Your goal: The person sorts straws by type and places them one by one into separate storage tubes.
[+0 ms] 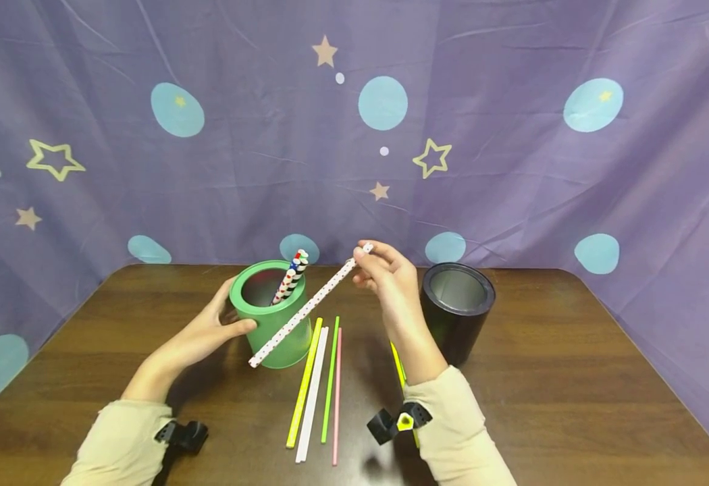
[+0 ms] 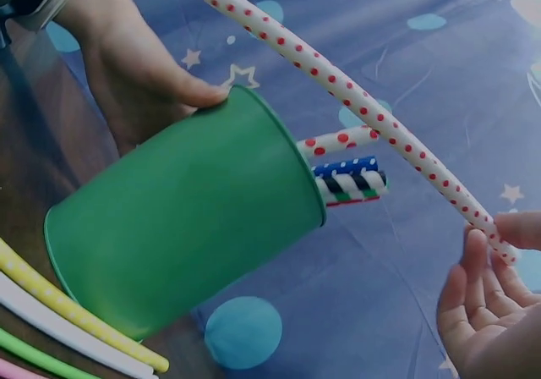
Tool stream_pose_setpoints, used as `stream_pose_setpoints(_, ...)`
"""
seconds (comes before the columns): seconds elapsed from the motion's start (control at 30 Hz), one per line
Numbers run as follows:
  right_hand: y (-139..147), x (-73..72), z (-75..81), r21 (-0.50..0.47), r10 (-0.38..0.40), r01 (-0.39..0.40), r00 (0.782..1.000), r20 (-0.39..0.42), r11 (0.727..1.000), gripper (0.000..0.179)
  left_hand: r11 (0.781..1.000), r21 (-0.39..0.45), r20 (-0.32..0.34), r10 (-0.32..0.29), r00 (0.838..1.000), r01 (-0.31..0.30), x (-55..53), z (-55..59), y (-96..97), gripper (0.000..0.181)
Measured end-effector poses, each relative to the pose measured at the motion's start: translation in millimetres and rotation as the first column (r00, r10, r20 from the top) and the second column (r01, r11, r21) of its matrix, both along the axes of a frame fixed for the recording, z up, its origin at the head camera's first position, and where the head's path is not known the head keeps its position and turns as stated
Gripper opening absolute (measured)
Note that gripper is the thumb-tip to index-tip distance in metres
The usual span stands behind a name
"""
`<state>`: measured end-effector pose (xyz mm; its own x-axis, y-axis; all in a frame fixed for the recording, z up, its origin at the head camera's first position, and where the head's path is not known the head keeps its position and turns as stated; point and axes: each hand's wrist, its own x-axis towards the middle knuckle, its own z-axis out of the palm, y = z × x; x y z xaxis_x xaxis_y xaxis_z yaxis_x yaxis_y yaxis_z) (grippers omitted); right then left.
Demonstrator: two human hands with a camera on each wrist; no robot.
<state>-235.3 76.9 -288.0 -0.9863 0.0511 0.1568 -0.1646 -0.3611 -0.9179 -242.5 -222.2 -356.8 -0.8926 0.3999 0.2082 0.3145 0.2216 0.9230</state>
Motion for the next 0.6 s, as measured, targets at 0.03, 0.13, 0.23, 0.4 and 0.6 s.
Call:
stream_pose_setpoints(0.03,-0.2,0.6,0.8,-0.019,-0.012,0.011,1.000,-0.010,1.000,0.020,1.000,0.002,-0.004,-0.003,1.000,0.003,-0.1,-0.2,0.1,0.081)
stream_pose_setpoints(0.13,-1.6,2.3,2.9,-0.073,-0.043,0.040,0.998,-0.036,0.996,0.016,1.000,0.005,-0.011,-0.008,1.000,0.008,0.1,0.0,0.1,0.080)
stream_pose_setpoints(0.23,-3.2,3.7,5.1,-0.110,-0.081,0.075,0.995,-0.056,0.991,0.012,1.000,-0.001,-0.007,-0.004,1.000,0.004,0.5,0.4,-0.7,0.080)
stream_pose_setpoints(0.4,-4.4,6.6,7.9,-0.171,-0.166,0.147,0.981,-0.100,0.974,0.011,1.000,-0.005,0.000,-0.011,1.000,0.011,1.7,-0.2,-1.3,0.081)
stream_pose_setpoints(0.6,-5.5,8.8,8.9,-0.209,-0.234,0.194,0.954,-0.188,0.959,0.011,1.000,-0.007,-0.006,-0.013,1.000,0.013,1.6,-0.9,-0.9,0.081)
